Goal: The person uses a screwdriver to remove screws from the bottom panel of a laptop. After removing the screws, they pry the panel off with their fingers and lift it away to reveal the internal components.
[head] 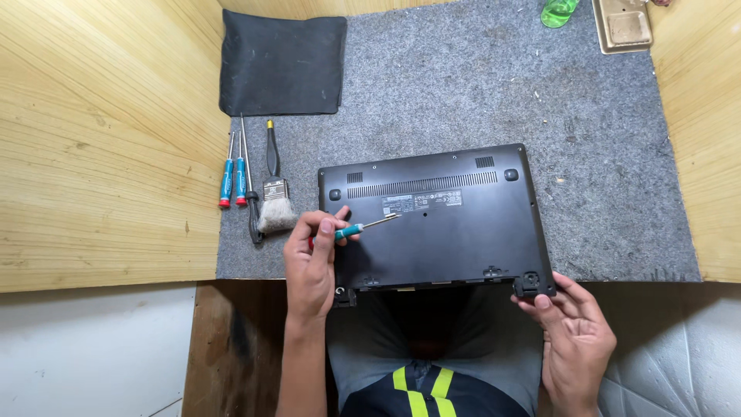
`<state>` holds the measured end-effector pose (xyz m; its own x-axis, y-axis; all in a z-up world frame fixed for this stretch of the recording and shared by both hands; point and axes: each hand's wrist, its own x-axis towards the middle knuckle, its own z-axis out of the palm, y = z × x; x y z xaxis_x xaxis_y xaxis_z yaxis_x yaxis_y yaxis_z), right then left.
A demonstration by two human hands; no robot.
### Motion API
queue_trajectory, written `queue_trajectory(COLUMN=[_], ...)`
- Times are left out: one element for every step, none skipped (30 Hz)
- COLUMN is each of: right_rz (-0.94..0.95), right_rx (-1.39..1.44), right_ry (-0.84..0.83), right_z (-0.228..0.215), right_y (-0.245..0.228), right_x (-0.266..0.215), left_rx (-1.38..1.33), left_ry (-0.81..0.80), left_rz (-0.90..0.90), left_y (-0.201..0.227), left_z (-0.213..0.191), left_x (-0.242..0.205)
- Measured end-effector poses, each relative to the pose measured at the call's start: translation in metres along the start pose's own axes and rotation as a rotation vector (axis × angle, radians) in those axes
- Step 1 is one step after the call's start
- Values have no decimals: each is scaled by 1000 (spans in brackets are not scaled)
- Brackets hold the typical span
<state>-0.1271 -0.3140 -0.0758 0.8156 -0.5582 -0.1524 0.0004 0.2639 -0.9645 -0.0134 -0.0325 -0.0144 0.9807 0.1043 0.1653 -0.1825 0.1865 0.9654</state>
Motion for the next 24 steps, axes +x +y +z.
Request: queue_trajectory(right_rz=[0,-11,-25,-29,-30,-30,-31,40,112,110,129,147,148,179,211,213,271,329,330,319,306,306,340,374], right_rx=[-2,-91,-179,-180,-220,-259,-260,-282,-304,-304,-248,-191,-190,-155,-121,-121,-15,90,89,137,186,187,195,204], right_ry=[1,-23,-46,-44,-93,-143,-140,-163,-188,-188,-183,-177,-179,-148,-115,-116,-106,-95,-93,-120,-148,-146,-108,-71], right_z=[1,2,3,5,6,8,13,17,23,21,21,20,21,21,22,16,9,2,-5,-13,-19,-14,-9,-4], right_y=[-6,-12,-18,-23,-29,-34,-38,-42,-46,-43,-40,-37,-40,-41,-43,-37,-31,-25,-17,-9,-1,-5,-8,-12], right_x=[0,1,3,6,8,9,11,13,16,15,15,15,11,8,4,3,1,-1,-2,-4,-5,-6,-6,-7], left_rx=[-2,75,149,145,313,481,479,499,519,518,558,598,600,517,434,435,414,393,392,515,636,636,450,264], left_ry=[0,-9,-19,-21,9,39,36,110,186,186,226,266,268,271,271,272,232,193,192,63,-69,-71,-25,20], left_rz=[-2,-24,-43,-41,7,55,56,28,1,3,-17,-38,-37,7,48,48,2,-42,-45,63,174,174,60,-52], left_y=[3,6,9,9,8,8,-1,-10,-18,-19,-20,-20,-25,-30,-35,-33,-31,-30,-24,-19,-13,-14,-14,-15], left_z=[0,1,2,-1,-4,-8,-10,-13,-15,-13,-12,-10,-12,-13,-15,-14,-13,-12,-9,-6,-4,-5,-7,-9], left_x=[-1,-2,-2,3,8,12,21,30,39,41,44,48,49,50,51,51,50,50,48,46,45,46,47,48])
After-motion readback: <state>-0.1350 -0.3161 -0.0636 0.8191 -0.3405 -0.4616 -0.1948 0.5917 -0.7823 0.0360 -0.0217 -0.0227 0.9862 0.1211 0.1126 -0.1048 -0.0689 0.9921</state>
